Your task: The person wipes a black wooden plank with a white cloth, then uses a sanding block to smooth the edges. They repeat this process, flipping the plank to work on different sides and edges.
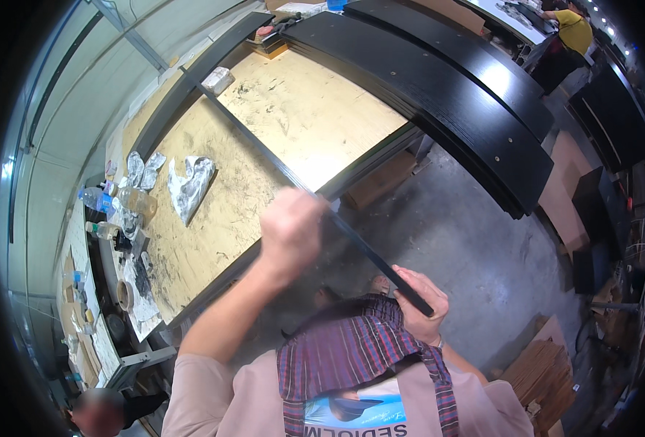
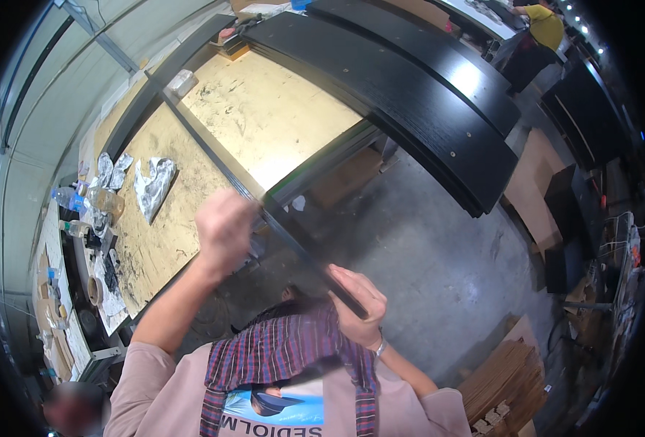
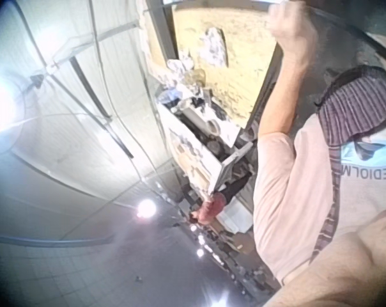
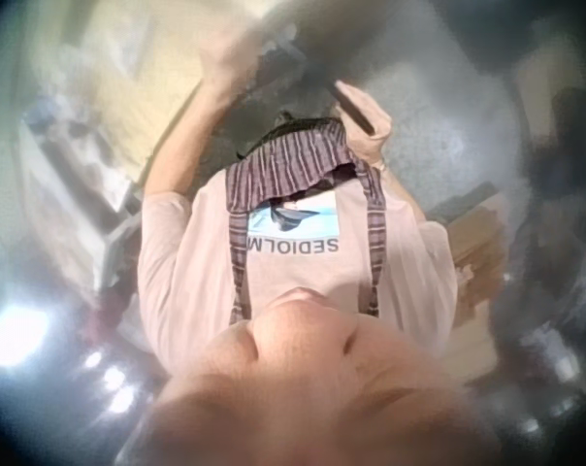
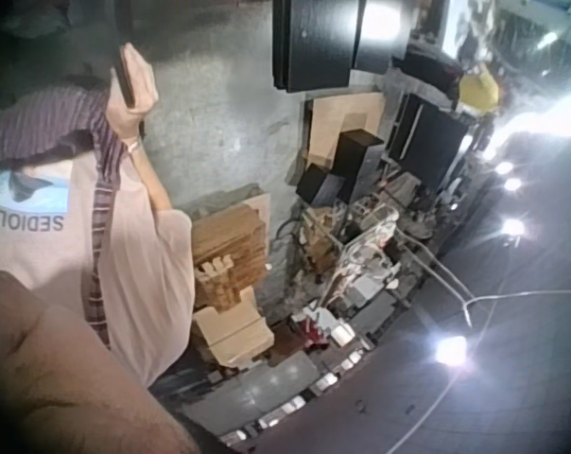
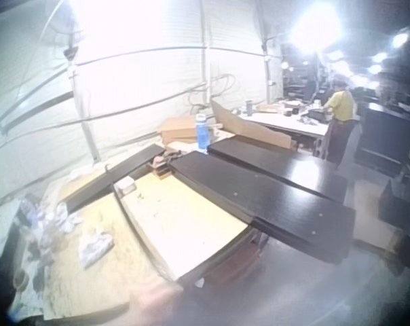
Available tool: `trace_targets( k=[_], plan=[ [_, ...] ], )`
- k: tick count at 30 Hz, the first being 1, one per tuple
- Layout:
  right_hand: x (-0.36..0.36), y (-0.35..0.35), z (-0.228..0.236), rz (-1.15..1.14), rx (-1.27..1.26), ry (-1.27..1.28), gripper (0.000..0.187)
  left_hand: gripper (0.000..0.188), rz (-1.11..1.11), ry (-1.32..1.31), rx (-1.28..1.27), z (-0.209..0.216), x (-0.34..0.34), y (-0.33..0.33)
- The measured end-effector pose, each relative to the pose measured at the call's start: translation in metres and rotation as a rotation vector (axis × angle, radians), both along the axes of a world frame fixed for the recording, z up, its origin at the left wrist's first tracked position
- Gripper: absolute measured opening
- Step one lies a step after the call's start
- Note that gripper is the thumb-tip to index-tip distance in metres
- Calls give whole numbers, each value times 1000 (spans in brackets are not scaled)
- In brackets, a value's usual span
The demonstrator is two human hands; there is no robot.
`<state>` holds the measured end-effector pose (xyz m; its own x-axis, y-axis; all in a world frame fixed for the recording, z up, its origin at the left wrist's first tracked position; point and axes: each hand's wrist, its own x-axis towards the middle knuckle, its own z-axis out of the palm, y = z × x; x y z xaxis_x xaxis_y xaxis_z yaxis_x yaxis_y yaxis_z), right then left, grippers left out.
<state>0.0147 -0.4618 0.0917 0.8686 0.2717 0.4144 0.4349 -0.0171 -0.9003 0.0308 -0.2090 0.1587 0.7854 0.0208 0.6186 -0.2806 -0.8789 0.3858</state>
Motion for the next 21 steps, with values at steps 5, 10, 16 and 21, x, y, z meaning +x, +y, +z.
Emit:
trace_targets(
  k=[5,10,16,21],
  plan=[
    [-1,-1,3,-3,-9,11,37,8,133,-23,-39,-2,14,31],
    [2,-2,3,-22,-12,35,37,9,-141,12,-2,9,-8,-23],
    [0,0,-3,-20,3,-33,36,8,-83,-33,72,9,-2,-16],
    [-2,0,1,-18,-4,5,37,9,94,-82,23,1,14,30]
  ],
)
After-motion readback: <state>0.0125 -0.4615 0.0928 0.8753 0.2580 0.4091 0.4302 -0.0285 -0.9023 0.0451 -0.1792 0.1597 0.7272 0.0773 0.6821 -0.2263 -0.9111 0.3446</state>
